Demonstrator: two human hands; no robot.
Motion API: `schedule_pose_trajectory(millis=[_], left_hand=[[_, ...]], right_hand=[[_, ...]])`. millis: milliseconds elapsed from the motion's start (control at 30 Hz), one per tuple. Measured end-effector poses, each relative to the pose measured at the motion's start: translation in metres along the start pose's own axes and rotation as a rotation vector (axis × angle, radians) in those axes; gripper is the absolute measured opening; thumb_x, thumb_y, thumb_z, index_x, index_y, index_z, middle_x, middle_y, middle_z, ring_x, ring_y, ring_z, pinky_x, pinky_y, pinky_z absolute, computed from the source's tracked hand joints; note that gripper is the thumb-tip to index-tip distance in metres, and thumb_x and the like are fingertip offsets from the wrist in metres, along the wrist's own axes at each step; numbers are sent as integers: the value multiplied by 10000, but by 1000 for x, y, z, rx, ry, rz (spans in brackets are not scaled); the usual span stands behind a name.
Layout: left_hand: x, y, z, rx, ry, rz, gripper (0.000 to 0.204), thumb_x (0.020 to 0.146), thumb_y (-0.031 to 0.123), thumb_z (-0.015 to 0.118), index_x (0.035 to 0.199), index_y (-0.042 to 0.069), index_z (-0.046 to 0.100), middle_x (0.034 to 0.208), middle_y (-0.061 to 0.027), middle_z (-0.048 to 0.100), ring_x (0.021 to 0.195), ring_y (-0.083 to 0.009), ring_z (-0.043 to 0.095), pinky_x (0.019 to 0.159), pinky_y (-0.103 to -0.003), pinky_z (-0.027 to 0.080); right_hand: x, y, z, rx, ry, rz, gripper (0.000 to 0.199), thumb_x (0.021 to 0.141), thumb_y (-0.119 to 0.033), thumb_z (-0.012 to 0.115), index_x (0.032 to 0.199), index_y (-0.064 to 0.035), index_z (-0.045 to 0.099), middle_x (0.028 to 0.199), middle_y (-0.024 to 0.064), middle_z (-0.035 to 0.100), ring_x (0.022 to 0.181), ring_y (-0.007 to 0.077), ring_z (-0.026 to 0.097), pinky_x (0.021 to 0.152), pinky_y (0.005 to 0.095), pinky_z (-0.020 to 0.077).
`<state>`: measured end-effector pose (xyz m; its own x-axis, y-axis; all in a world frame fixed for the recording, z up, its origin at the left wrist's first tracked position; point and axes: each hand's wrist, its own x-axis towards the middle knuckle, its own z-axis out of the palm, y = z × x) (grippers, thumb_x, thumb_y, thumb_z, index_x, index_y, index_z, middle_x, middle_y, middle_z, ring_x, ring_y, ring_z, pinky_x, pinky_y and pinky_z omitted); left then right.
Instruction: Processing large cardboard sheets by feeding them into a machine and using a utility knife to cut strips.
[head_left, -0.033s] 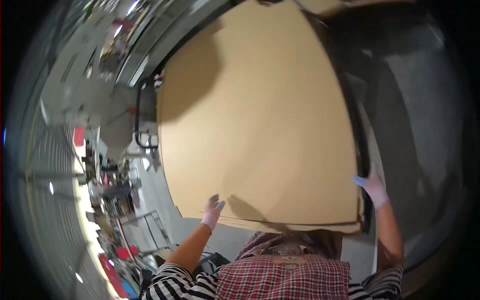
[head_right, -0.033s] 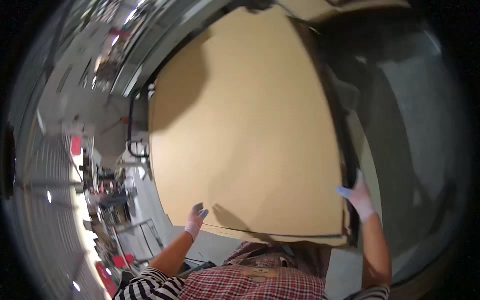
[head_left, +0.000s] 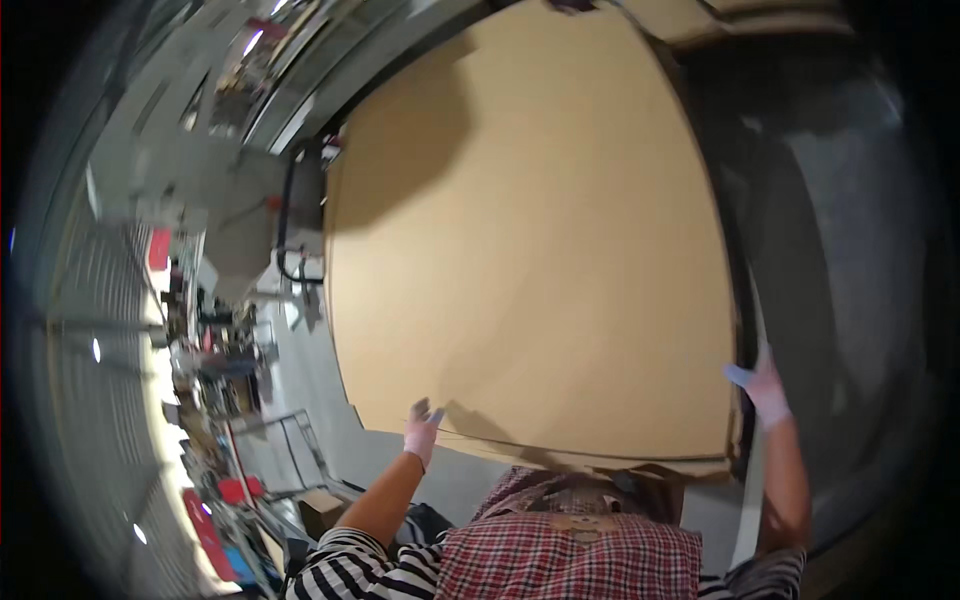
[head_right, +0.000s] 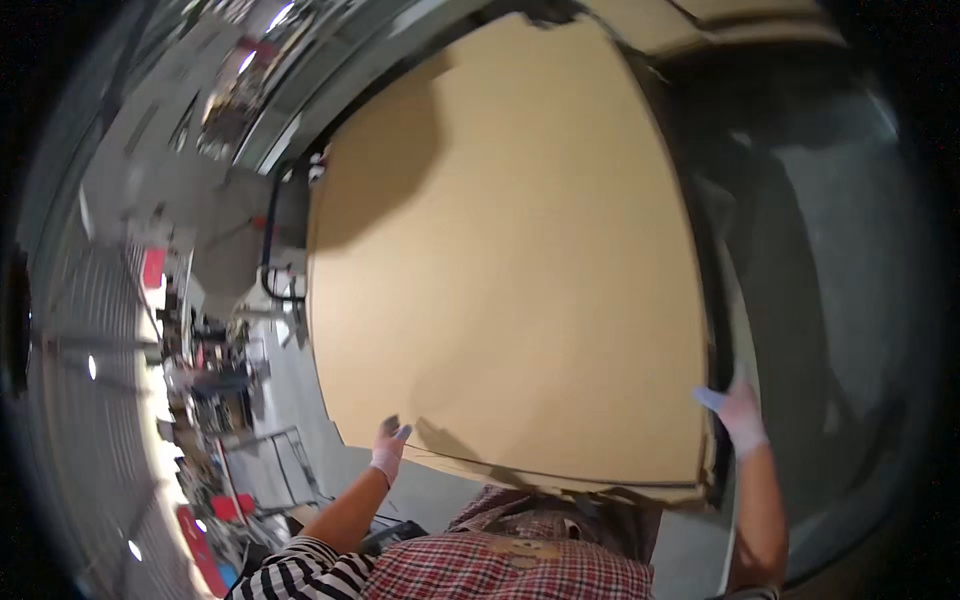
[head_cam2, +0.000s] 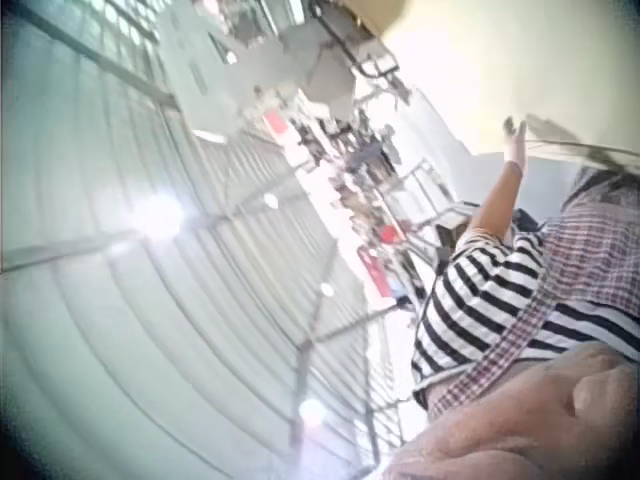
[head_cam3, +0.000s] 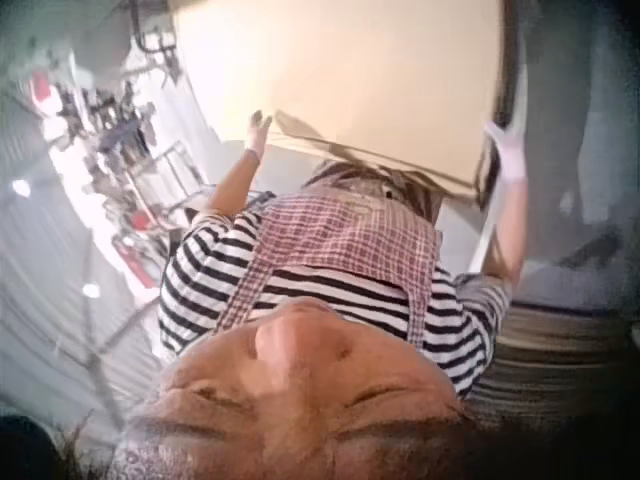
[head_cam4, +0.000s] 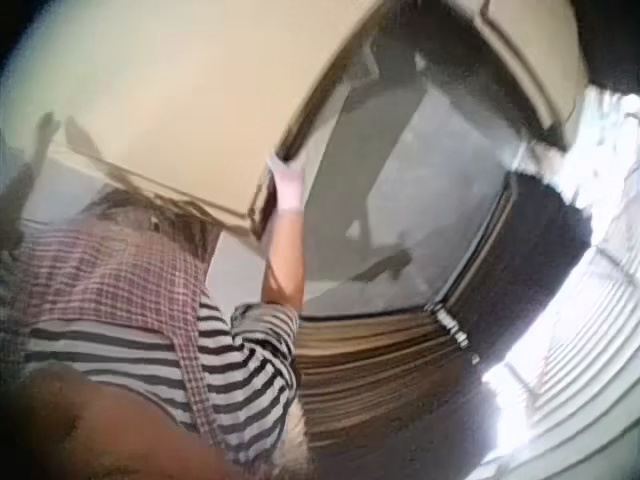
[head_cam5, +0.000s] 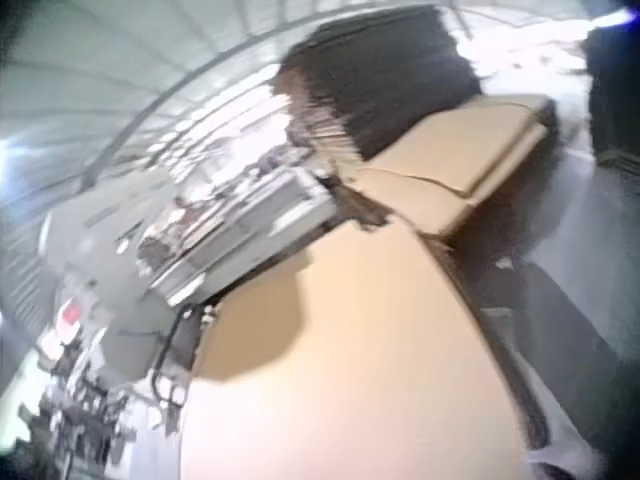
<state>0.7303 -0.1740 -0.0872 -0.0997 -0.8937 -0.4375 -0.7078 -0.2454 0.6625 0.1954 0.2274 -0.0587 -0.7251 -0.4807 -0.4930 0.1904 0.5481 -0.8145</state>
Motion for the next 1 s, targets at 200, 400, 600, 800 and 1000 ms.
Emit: schedule_pose_trajectory(millis=[200,400,600,800,1000], left_hand=[[31,-129,-94,-432,556,-892,955,720,549,806,1449,79,408,1461,-148,459,1303,-341,475,1072,-475,411],[61,-211,-102,-1763,26,-485,812,808,634,671,1427,159,451,1450,-70,499,1266,-336,520,1062,-561,417],[63,-221,-137,-1494,94,-448,679,904,552,609,1423,143,453,1441,-84,510,1306,-333,489,1056,-569,420],[-26,-190,-109,-1344,65,-412,651,924,507,611,1414,111,443,1443,-74,501,1314,-287,479,1064,-494,420],[-183,-307,-23,-1635,-145,-669,620,911,542,605,1340,101,525,1333,-68,587,1215,-249,545,1034,-446,441]], right_hand=[[-42,-53,-69,-209,15,96,711,850,-122,644,1464,46,328,1439,188,435,1310,262,434,1118,364,332],[-83,-186,-40,-645,42,124,694,919,-296,619,1430,94,358,1365,225,505,1232,281,517,1071,349,397],[-73,-72,-46,-589,91,62,683,891,-311,655,1425,30,402,1384,208,501,1230,297,536,1024,411,450],[-88,-55,-60,-463,47,341,719,896,-369,635,1482,-59,357,1499,188,401,1318,286,473,1049,469,416],[-84,-74,-73,-487,85,363,729,896,-380,632,1497,-84,346,1525,182,378,1336,283,459,1050,486,410]])
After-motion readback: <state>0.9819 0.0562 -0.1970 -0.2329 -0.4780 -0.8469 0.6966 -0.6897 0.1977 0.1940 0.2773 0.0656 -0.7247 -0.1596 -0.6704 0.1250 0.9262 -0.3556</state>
